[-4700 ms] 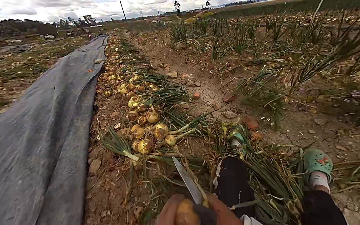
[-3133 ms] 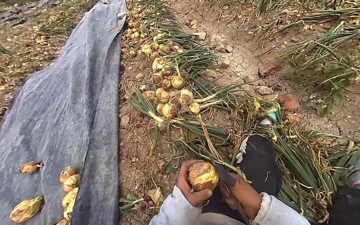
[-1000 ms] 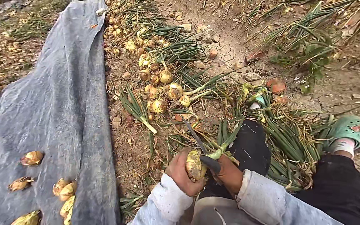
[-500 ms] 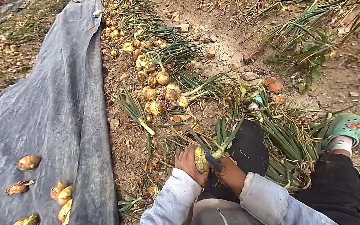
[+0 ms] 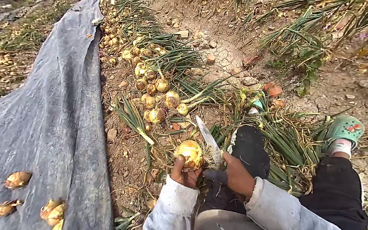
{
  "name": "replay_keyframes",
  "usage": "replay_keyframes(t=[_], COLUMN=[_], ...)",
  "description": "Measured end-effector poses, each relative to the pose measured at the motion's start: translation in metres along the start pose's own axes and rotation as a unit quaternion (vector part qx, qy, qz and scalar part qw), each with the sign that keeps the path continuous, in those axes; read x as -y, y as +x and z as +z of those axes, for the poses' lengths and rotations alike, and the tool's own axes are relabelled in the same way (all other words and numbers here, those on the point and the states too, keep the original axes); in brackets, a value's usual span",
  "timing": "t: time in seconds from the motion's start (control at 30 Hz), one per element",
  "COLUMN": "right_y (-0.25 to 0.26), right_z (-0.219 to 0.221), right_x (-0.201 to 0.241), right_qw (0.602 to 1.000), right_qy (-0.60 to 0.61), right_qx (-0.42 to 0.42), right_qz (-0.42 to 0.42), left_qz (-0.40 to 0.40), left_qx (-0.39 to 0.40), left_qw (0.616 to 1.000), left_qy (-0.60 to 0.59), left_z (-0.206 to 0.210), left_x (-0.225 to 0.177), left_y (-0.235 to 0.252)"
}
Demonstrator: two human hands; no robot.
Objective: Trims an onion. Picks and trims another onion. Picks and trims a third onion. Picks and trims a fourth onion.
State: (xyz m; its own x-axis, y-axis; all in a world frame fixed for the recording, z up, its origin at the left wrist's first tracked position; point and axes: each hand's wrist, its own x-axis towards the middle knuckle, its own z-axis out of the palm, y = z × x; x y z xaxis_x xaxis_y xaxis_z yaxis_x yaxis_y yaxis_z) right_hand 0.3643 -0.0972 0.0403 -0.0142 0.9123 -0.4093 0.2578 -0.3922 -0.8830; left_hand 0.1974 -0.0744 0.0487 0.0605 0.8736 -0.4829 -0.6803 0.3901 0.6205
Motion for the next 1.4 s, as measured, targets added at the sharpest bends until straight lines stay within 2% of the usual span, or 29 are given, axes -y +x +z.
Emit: replay_keyframes(t=[0.07, 0.13, 0.27, 0.37, 0.43, 0.5, 0.57, 0.63, 0.7, 0.8, 0.83, 0.87, 0.9, 0.93, 1.0, 1.07, 1.1, 1.17, 1.2, 1.27, 1.33, 1.4], right_y=[-0.002, -0.003, -0.005, -0.007, -0.009, -0.009, -0.007, -0.006, -0.006, -0.008, -0.011, -0.012, -0.013, -0.012, -0.01, -0.004, 0.0, 0.005, 0.008, 0.012, 0.013, 0.009], right_z=[-0.002, -0.006, -0.008, -0.006, 0.0, 0.004, 0.003, 0.004, 0.006, 0.009, 0.011, 0.015, 0.018, 0.019, 0.015, 0.009, 0.007, 0.007, 0.008, 0.011, 0.012, 0.008], right_x=[-0.005, -0.01, -0.008, -0.003, -0.003, -0.007, -0.011, -0.011, -0.012, -0.013, -0.012, -0.013, -0.015, -0.016, -0.022, -0.03, -0.036, -0.049, -0.053, -0.059, -0.061, -0.051], right_qw=[0.995, 0.983, 0.98, 0.985, 0.979, 0.975, 0.978, 0.98, 0.984, 0.996, 0.998, 0.997, 0.993, 0.988, 0.974, 0.964, 0.964, 0.964, 0.963, 0.961, 0.96, 0.96], right_qy=[0.025, 0.052, 0.048, 0.089, 0.155, 0.179, 0.171, 0.173, 0.164, 0.087, 0.065, 0.058, 0.072, 0.106, 0.182, 0.216, 0.214, 0.2, 0.199, 0.209, 0.218, 0.225], right_qx=[-0.052, -0.085, -0.099, -0.051, -0.026, -0.03, -0.035, -0.045, -0.048, -0.012, 0.022, 0.053, 0.077, 0.087, 0.066, 0.055, 0.067, 0.088, 0.097, 0.113, 0.115, 0.093], right_qz=[-0.087, -0.155, -0.163, -0.139, -0.132, -0.126, -0.114, -0.091, -0.055, -0.025, -0.011, 0.013, 0.043, 0.071, 0.115, 0.142, 0.146, 0.15, 0.151, 0.142, 0.131, 0.14], left_qz=[-0.037, -0.077, -0.128, -0.103, -0.072, -0.029, 0.037, 0.118, 0.214, 0.335, 0.348, 0.328, 0.278, 0.213, 0.127, 0.161, 0.203, 0.292, 0.314, 0.311, 0.279, 0.243], left_qx=[0.064, 0.096, 0.219, 0.331, 0.365, 0.337, 0.274, 0.235, 0.187, 0.123, 0.093, 0.051, -0.004, -0.059, -0.185, -0.302, -0.347, -0.355, -0.343, -0.341, -0.336, -0.306], left_qw=[0.997, 0.992, 0.965, 0.933, 0.92, 0.928, 0.939, 0.922, 0.879, 0.785, 0.762, 0.761, 0.778, 0.812, 0.888, 0.921, 0.911, 0.885, 0.879, 0.886, 0.893, 0.875], left_qy=[-0.015, 0.015, 0.072, 0.099, 0.125, 0.158, 0.206, 0.284, 0.383, 0.507, 0.538, 0.558, 0.563, 0.54, 0.402, 0.188, 0.093, -0.067, -0.103, -0.044, 0.112, 0.285], left_z=[-0.008, -0.015, -0.026, -0.031, -0.031, -0.03, -0.026, -0.023, -0.019, -0.016, -0.019, -0.024, -0.032, -0.045, -0.091, -0.134, -0.143, -0.158, -0.161, -0.147, -0.114, -0.088], left_x=[0.014, 0.018, 0.005, -0.003, -0.005, -0.003, 0.003, 0.005, 0.007, 0.011, 0.013, 0.013, 0.012, 0.007, -0.005, -0.027, -0.044, -0.081, -0.095, -0.112, -0.115, -0.113], left_y=[-0.005, -0.007, 0.0, 0.009, 0.013, 0.013, 0.01, 0.008, 0.003, 0.004, 0.008, 0.014, 0.021, 0.03, 0.049, 0.056, 0.052, 0.038, 0.034, 0.042, 0.081, 0.138])
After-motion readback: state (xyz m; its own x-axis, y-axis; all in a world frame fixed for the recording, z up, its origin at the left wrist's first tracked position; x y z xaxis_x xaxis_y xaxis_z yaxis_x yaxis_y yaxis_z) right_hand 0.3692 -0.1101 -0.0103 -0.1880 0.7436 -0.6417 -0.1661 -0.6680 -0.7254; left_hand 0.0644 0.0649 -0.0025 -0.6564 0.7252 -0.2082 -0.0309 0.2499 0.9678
